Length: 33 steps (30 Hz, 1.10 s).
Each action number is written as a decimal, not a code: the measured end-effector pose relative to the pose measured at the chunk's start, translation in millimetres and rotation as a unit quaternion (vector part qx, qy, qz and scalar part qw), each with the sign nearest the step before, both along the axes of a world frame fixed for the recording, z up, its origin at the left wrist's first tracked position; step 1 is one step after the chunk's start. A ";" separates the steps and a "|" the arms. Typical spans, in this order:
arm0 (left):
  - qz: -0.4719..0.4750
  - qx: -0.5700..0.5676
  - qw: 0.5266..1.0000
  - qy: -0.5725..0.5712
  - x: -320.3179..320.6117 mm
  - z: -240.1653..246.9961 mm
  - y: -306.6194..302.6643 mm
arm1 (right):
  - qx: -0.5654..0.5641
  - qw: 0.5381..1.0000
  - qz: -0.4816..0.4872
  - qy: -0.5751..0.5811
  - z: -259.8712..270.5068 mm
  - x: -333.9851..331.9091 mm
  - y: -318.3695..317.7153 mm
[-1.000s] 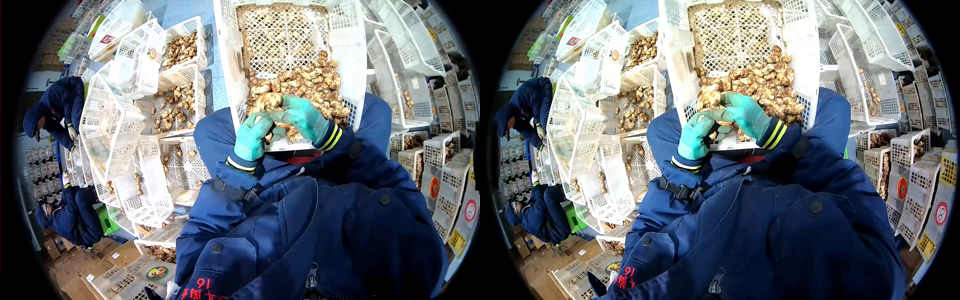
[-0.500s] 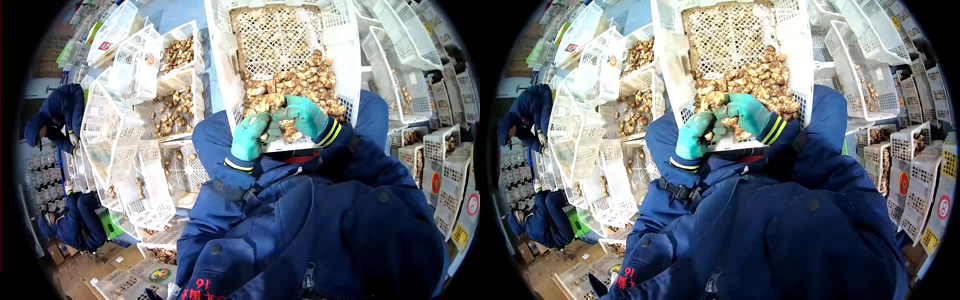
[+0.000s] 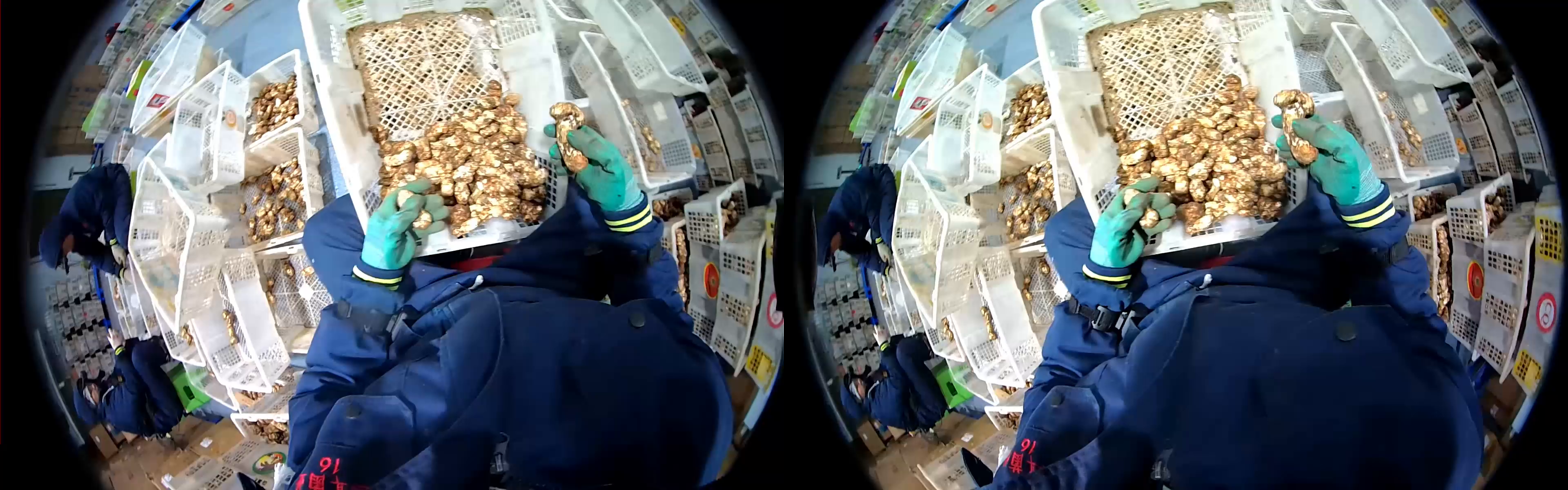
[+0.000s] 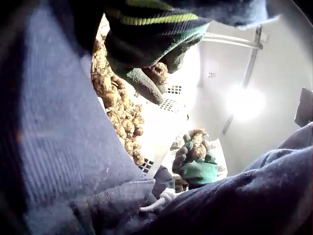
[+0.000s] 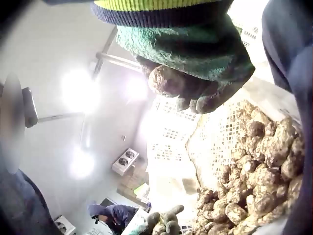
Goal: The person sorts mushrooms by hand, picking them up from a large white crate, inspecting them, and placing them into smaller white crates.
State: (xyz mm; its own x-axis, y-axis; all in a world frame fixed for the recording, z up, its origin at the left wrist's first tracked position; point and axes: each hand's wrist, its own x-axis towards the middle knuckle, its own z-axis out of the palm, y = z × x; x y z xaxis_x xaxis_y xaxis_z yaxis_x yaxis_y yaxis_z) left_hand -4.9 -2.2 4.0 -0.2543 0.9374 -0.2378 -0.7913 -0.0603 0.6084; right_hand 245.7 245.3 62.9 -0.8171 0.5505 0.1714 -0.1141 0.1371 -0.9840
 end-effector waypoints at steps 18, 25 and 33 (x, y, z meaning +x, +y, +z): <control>0.061 0.013 0.997 0.041 -13.4 18.9 -17.1 | 0.292 0.939 0.166 -0.070 86.3 -303.6 -45.0; 0.076 -0.018 0.995 0.066 -11.3 17.0 -13.1 | 0.179 0.957 0.193 -0.124 4.1 -177.0 -58.6; 0.054 -0.045 0.992 0.107 -9.2 26.2 -16.1 | -0.213 0.953 0.048 -0.209 -28.4 -115.5 -33.7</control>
